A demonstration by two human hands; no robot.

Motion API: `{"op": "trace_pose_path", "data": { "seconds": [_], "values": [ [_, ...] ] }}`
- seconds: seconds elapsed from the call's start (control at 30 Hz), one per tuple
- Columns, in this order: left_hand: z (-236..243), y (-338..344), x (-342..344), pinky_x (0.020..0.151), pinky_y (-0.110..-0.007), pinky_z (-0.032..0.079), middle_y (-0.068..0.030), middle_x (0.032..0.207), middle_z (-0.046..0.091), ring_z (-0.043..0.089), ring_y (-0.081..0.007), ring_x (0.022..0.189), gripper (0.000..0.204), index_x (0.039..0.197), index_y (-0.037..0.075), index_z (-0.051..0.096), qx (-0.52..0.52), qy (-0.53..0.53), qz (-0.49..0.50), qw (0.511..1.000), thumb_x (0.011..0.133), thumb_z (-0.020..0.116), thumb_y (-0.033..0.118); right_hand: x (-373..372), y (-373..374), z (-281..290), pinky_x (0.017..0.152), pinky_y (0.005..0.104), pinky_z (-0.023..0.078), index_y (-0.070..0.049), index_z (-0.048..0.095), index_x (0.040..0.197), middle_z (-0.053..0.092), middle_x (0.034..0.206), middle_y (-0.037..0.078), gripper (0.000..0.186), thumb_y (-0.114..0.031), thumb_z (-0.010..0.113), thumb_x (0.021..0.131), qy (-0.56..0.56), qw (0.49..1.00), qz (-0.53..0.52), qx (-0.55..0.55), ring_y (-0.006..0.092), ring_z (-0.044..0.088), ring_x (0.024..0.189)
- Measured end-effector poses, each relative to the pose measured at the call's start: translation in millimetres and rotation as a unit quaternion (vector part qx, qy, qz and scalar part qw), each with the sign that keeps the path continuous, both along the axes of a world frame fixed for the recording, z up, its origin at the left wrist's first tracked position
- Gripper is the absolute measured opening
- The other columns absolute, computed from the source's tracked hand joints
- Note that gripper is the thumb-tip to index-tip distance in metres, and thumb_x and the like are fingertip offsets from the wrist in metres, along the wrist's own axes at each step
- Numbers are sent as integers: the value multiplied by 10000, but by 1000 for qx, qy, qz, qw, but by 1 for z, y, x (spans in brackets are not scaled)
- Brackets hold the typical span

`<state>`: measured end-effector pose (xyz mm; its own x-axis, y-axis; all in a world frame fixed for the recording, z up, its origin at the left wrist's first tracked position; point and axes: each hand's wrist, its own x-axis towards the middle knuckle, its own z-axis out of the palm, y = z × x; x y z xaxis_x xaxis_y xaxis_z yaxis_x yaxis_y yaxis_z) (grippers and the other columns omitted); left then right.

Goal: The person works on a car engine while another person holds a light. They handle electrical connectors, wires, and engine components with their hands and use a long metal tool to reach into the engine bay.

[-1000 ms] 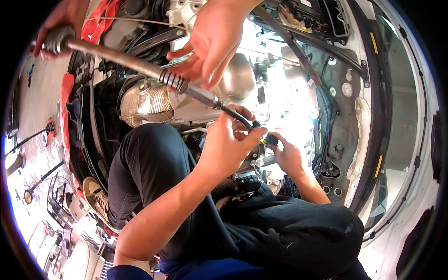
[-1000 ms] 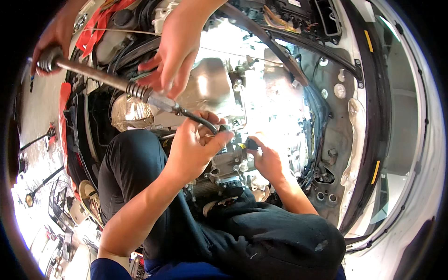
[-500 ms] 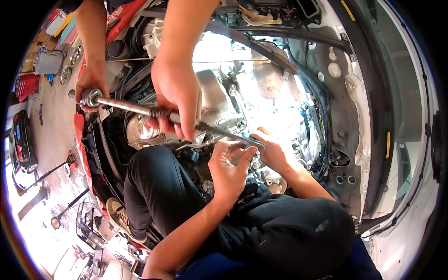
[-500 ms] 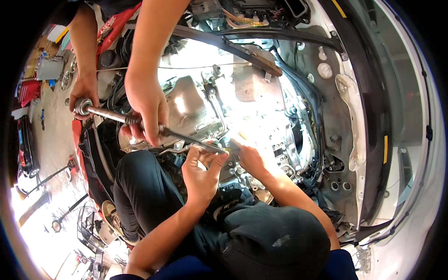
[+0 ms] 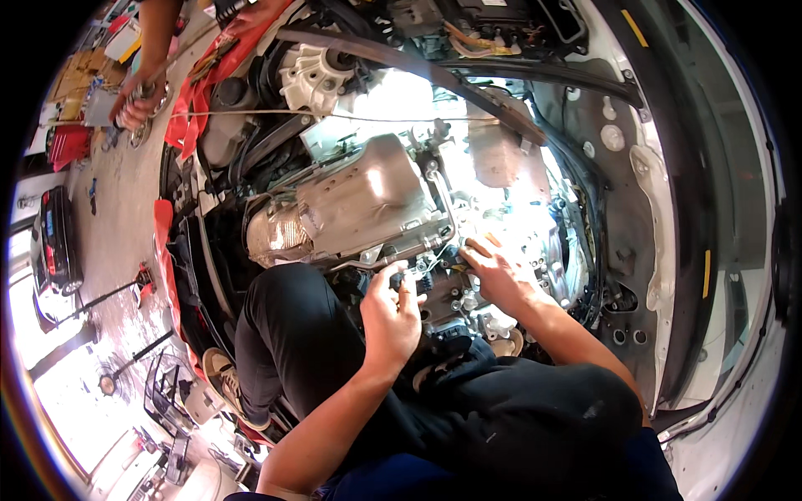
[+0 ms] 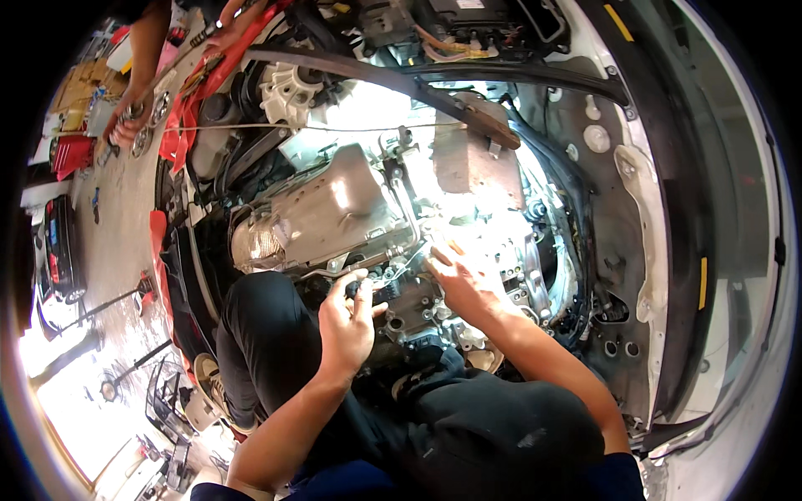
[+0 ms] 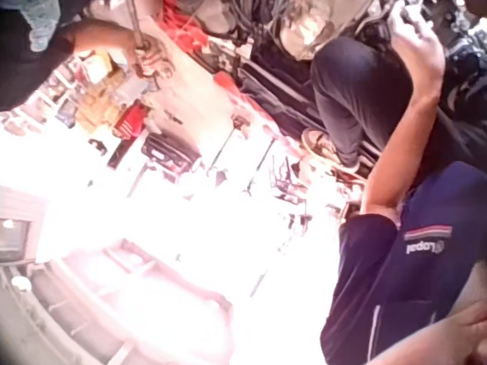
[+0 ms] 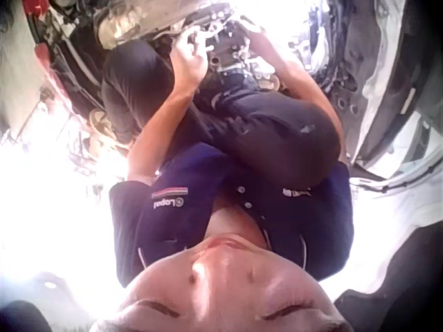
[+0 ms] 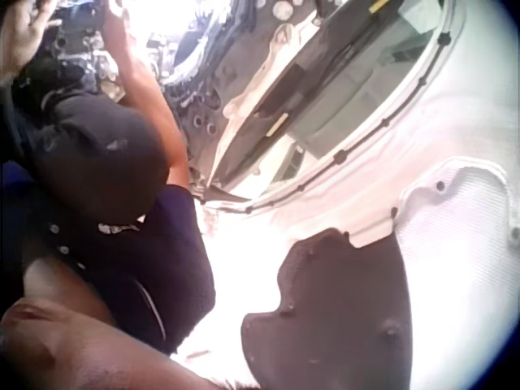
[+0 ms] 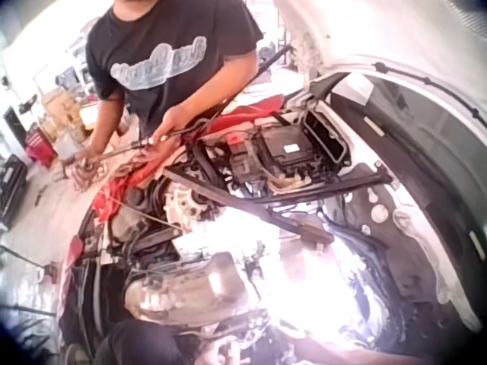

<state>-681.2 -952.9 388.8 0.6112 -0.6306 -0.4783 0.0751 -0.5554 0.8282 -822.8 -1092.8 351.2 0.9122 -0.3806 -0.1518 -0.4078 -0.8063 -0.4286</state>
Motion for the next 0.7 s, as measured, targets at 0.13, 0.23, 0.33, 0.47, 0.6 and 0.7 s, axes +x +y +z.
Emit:
{"op": "trace_pose_path", "data": {
  "seconds": [0.13, 0.23, 0.33, 0.47, 0.6, 0.7],
  "values": [
    [-6, -6, -3, 751, -325, 584, -158, 995, 634, 659, -202, 917, 287, 1135, -93, 540, 0, 110, 110, 988, 995, 472, 149, 7, -2, -6, 928, 413, 454, -14, 608, 1001, 565, 1132, 136, 331, 27, 575, 674, 4, 1000, 12, 20, 324, 509, 1140],
    [-9, -20, 4, 755, -296, 579, -145, 963, 643, 670, -206, 902, 277, 1100, -100, 562, -17, 95, 108, 989, 997, 466, 138, 8, -3, -3, 915, 408, 463, -19, 609, 977, 571, 1116, 131, 310, 13, 588, 669, 42, 999, 6, 23, 326, 518, 1119],
    [-20, -19, 4, 675, -280, 580, -145, 926, 662, 692, -197, 810, 251, 1050, -103, 578, -4, -17, 44, 999, 977, 490, 121, 7, 2, -9, 891, 410, 475, -21, 612, 967, 577, 1084, 126, 310, 4, 604, 658, 27, 1000, -13, -8, 327, 532, 1091],
    [-27, -18, 6, 657, -281, 580, -145, 890, 671, 697, -199, 766, 234, 1045, -111, 566, -7, -66, 32, 997, 968, 495, 98, 18, 1, -10, 839, 416, 494, -30, 589, 977, 573, 1059, 131, 334, 12, 620, 647, 17, 999, -13, 38, 329, 565, 1018],
    [-9, -20, 0, 642, -268, 578, -150, 900, 648, 688, -183, 748, 203, 1060, -96, 567, -23, 11, 49, 998, 956, 492, 61, 9, 5, -14, 840, 399, 492, -47, 634, 989, 598, 1037, 120, 348, 19, 612, 648, 30, 999, -11, 32, 311, 566, 1035],
    [5, -1, -36, 647, -259, 577, -138, 975, 598, 662, -160, 736, 174, 1057, -64, 581, -41, -51, -2, 998, 925, 504, 21, -4, 10, 4, 838, 432, 483, -47, 646, 1052, 621, 1032, 77, 408, 6, 605, 650, 2, 1000, 1, 17, 293, 565, 1049]
  ]
}}
